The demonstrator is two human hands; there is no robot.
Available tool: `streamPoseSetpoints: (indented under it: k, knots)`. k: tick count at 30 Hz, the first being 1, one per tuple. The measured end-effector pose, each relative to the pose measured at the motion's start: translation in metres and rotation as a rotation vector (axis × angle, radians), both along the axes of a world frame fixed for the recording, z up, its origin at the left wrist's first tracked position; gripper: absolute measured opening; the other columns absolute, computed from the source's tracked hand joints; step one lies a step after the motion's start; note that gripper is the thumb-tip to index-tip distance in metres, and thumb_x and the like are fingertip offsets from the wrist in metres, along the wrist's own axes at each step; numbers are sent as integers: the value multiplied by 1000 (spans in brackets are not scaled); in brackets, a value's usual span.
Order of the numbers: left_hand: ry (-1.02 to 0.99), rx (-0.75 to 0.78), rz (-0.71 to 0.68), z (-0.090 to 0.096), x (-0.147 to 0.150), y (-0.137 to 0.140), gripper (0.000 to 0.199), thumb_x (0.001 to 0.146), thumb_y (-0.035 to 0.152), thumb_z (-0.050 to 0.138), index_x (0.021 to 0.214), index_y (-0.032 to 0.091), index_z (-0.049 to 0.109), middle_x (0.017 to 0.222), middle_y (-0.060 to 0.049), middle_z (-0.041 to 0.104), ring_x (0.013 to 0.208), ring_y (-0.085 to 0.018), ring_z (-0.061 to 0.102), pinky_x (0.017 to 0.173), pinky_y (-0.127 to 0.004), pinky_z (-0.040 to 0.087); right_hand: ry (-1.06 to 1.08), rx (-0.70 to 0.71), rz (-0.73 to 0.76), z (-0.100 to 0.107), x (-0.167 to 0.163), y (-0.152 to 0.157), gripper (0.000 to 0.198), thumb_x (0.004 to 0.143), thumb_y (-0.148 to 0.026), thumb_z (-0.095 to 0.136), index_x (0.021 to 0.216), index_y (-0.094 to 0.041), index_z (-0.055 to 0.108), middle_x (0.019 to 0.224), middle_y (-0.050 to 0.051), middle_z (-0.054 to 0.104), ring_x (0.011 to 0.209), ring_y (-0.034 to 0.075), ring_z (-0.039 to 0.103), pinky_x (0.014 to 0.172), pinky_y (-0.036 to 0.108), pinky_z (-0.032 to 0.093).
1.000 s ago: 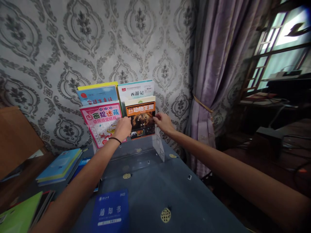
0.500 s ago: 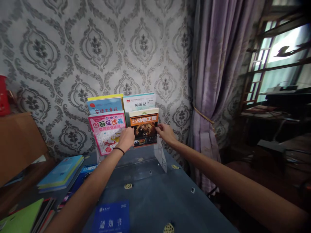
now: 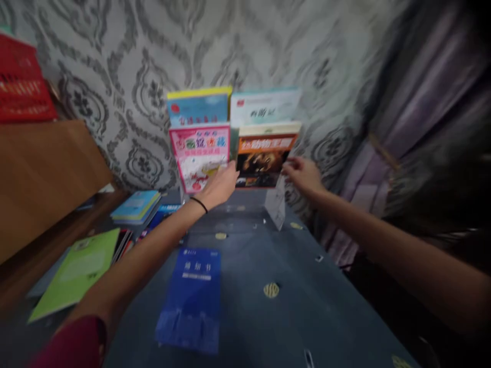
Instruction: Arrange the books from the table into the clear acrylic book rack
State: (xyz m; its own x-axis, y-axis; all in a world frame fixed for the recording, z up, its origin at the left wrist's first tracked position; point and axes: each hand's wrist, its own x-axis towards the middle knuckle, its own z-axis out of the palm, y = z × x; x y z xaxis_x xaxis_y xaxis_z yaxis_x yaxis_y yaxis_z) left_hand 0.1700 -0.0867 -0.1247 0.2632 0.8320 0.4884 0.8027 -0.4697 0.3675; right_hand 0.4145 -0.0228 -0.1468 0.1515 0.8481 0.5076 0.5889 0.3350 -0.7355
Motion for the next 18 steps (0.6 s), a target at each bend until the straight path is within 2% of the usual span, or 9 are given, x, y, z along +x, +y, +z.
streamPoseSetpoints:
  k: [3,5,8,10,12,14,16,18]
  knots:
    - [137,-53,-13,-19,-41,-34,37,101,23,41,134,11,52,70,-3,65,66,-18,65,73,-29,51,92,-58,25,-4,-6,-13,42,94,-13,54,134,0,53,108,25,71,78,16,69,61,28,51]
    - [192,-152,-2,-34,-76,-58,35,101,22,38,131,13,55,72,-2,65,64,-16,64,71,-27,49,167,-52,2,-10,-10,-26,46,93,-11,55,137,-1,48,114,27,68,76,13,67,60,27,50]
    - [260,-335,31,-64,-126,-90,29,101,23,38,108,15,64,78,-3,68,69,-15,64,72,-26,47,221,-2,41,-32,-23,-54,36,92,-13,56,127,-4,54,104,20,69,69,11,63,58,26,48]
    - [307,-470,87,-88,-148,-108,27,100,30,43,94,16,66,83,-5,70,77,-18,65,74,-27,46,179,-21,193,-58,-39,-78,21,92,-19,58,110,-9,61,87,10,68,65,12,61,57,26,48]
    - [308,-578,180,-110,-157,-124,29,97,41,50,95,17,65,92,-7,72,87,-22,67,77,-30,47,41,-120,437,-87,-62,-103,14,92,-28,59,96,-16,65,75,4,65,64,14,61,59,28,51]
    - [261,-618,299,-127,-154,-139,36,93,49,57,106,16,63,107,-9,71,98,-25,66,82,-33,48,-164,-164,623,-115,-89,-129,17,92,-32,58,93,-19,68,89,6,70,79,19,67,70,33,56]
    - [223,-583,394,-140,-145,-150,44,90,53,61,113,16,60,119,-11,66,110,-27,63,89,-35,48,-329,-185,711,-137,-114,-151,21,94,-31,55,103,-20,71,101,9,70,86,21,69,77,38,59]
    - [217,-532,442,-148,-136,-155,48,87,54,64,116,16,58,126,-13,62,119,-29,58,94,-37,47,-461,-125,722,-153,-137,-169,29,94,-31,59,117,-17,69,119,15,68,109,28,66,93,47,56]
